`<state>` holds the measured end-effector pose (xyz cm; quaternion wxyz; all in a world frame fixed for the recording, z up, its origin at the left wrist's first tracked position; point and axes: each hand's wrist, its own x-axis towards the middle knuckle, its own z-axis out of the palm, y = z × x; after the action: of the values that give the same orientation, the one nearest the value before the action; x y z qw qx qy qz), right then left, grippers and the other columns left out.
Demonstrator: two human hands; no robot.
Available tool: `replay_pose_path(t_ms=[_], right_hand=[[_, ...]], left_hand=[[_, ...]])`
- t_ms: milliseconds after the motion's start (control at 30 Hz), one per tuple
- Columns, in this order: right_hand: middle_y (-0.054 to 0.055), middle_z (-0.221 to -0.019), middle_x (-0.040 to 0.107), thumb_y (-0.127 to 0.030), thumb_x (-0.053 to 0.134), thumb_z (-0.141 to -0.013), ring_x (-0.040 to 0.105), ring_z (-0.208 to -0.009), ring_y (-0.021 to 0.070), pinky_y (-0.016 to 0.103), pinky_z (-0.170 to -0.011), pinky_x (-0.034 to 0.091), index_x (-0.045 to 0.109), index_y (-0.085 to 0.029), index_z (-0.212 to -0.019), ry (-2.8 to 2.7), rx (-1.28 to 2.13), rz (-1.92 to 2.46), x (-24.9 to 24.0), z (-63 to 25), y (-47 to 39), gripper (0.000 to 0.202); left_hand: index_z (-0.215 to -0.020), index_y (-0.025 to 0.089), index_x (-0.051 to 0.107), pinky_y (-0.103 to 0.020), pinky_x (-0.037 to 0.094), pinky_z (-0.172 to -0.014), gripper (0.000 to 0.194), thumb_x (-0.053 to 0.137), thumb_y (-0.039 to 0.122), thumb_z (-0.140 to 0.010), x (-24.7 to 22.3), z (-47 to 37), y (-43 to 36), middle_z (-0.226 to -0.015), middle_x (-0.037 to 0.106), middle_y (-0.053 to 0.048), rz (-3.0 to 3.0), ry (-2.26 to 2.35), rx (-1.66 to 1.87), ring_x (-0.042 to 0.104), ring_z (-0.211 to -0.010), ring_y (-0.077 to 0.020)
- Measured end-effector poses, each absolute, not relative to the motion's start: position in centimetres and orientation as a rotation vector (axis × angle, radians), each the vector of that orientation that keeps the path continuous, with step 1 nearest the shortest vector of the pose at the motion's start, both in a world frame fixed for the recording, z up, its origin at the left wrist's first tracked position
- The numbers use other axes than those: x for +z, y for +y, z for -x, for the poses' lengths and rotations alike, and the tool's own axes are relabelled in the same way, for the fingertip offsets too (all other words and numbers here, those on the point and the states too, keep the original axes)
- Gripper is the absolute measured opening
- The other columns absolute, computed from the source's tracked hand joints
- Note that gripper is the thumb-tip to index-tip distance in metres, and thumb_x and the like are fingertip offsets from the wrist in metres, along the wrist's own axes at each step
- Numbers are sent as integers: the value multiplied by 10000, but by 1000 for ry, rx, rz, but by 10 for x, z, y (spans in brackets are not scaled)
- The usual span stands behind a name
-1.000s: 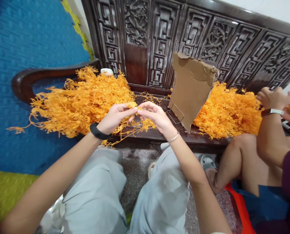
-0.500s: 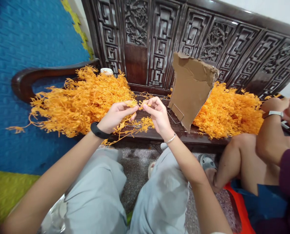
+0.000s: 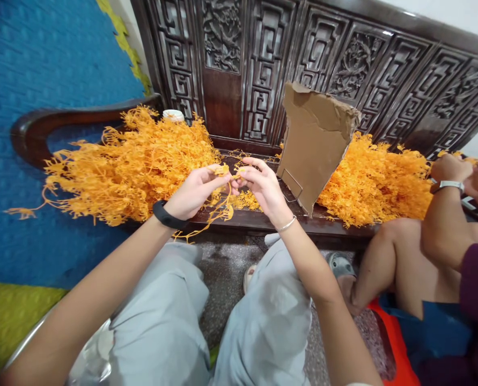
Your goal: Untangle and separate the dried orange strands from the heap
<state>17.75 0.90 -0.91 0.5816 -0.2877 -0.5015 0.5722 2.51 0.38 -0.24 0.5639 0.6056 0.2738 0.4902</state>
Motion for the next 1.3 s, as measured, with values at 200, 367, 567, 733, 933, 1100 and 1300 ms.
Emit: replay_pose_path(t_ms=[200,367,567,733,933,1100,1300], right_hand=[[-7,-797,620,-152,658,-650,557,-729,110,261,-707,461,663,-195,-795,-1538,1171,774,-6,-187,8,151],[-13,-731,601,-189,679,-665,549,-701,102,256,-697,453,646,-184,-710,-1595,1092,790,-6,-187,5,57],[-20,-702,594,-216,681,-659,560,-662,101,263,-699,473,598,-186,-715,-1416,1322,735,-6,-184,6,104],[-11,-700,601,-248,697,-653,575,-656,109,284,-712,482,581,-174,-723,-1351,1511,682,-8,-182,7,155],[-20,-675,593,-237,693,-675,552,-645,96,253,-670,453,603,-171,-752,-1532,1258,817,-10,-180,8,136],[3,-722,623,-293,711,-671,564,-674,114,267,-667,452,612,-166,-725,-1692,1022,890,-12,-180,7,170],[2,-709,614,-314,699,-695,550,-669,110,263,-660,437,598,-168,-697,-1723,1006,860,-10,-180,4,177]], left_hand=[[-690,132,492,-191,291,-442,99,575,177,-721,0,-24,-3,-557,509,41,-1297,730,1101,365,-407,-21],[-719,137,512,-176,279,-432,174,653,141,-617,-1,-19,-2,-561,491,59,-1311,747,1070,372,-420,-17],[-766,149,527,-171,249,-405,280,736,229,-598,-3,-20,2,-606,542,49,-1359,723,1067,343,-412,-9],[-743,153,536,-171,236,-392,258,726,290,-634,-7,-16,6,-564,539,45,-1394,726,1079,337,-391,-12],[-685,138,604,-195,289,-384,227,735,308,-610,-5,-10,7,-491,499,43,-1619,871,1104,382,-383,-43],[-619,135,606,-204,308,-395,187,728,275,-604,-3,-10,2,-467,488,43,-1699,939,1132,407,-392,-56],[-606,144,560,-191,282,-384,236,720,315,-637,-5,-3,3,-443,452,55,-1656,875,1099,375,-370,-39]])
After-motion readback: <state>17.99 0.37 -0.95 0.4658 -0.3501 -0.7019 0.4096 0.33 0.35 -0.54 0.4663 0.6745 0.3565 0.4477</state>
